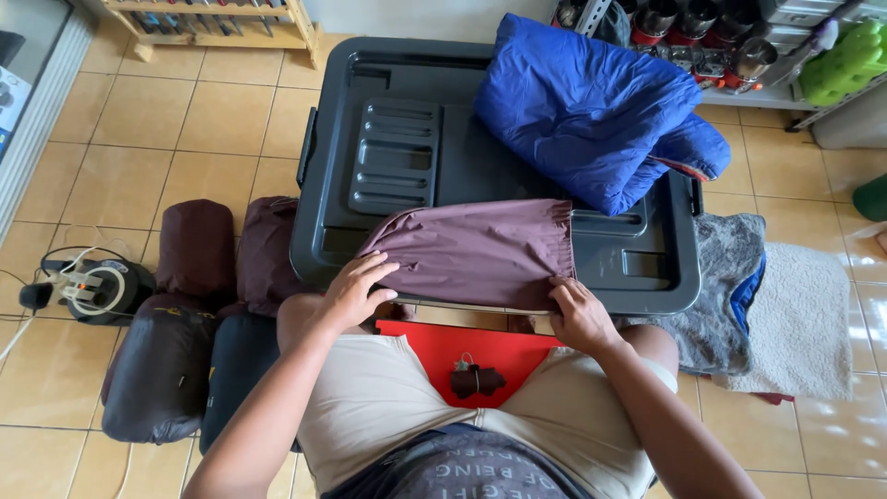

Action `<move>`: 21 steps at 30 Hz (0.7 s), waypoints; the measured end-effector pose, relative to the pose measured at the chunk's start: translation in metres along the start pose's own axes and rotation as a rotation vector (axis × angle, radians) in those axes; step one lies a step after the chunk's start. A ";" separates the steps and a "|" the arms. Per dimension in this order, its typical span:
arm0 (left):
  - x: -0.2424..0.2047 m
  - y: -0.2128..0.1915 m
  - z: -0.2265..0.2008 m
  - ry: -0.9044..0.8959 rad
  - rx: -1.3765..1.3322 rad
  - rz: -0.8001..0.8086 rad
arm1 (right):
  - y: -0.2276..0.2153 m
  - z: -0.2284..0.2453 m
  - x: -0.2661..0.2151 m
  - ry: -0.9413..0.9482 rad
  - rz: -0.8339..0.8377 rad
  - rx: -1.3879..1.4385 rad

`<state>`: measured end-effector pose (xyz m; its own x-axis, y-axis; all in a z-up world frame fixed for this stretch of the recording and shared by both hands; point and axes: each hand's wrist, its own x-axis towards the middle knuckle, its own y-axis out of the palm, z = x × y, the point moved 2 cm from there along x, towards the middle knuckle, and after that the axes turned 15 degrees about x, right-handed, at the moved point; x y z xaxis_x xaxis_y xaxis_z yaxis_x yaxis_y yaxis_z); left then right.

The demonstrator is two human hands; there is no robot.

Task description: Unfolding and zipping a sleeping bag on a plastic container lid in a storage area.

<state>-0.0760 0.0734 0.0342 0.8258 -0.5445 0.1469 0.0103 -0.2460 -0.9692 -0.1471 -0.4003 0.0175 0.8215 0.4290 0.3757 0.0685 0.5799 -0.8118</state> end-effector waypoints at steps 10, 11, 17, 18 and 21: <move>0.018 0.020 0.005 -0.202 -0.032 -0.055 | -0.026 -0.014 0.026 0.577 -0.177 0.404; 0.022 0.022 0.008 -0.269 -0.060 -0.060 | -0.026 -0.019 0.031 0.661 -0.167 0.403; 0.048 0.030 0.021 -0.491 -0.091 0.044 | -0.039 -0.021 0.069 1.013 -0.103 0.345; 0.053 0.031 0.022 -0.541 -0.033 0.089 | -0.040 -0.025 0.072 1.091 -0.083 0.309; 0.064 0.023 0.015 -0.559 0.095 0.151 | -0.043 -0.026 0.084 1.196 -0.020 0.197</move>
<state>-0.0142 0.0448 0.0182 0.9938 -0.0564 -0.0955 -0.1014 -0.1120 -0.9885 -0.0663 -0.4072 0.0718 0.8321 -0.4323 -0.3474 0.0857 0.7192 -0.6895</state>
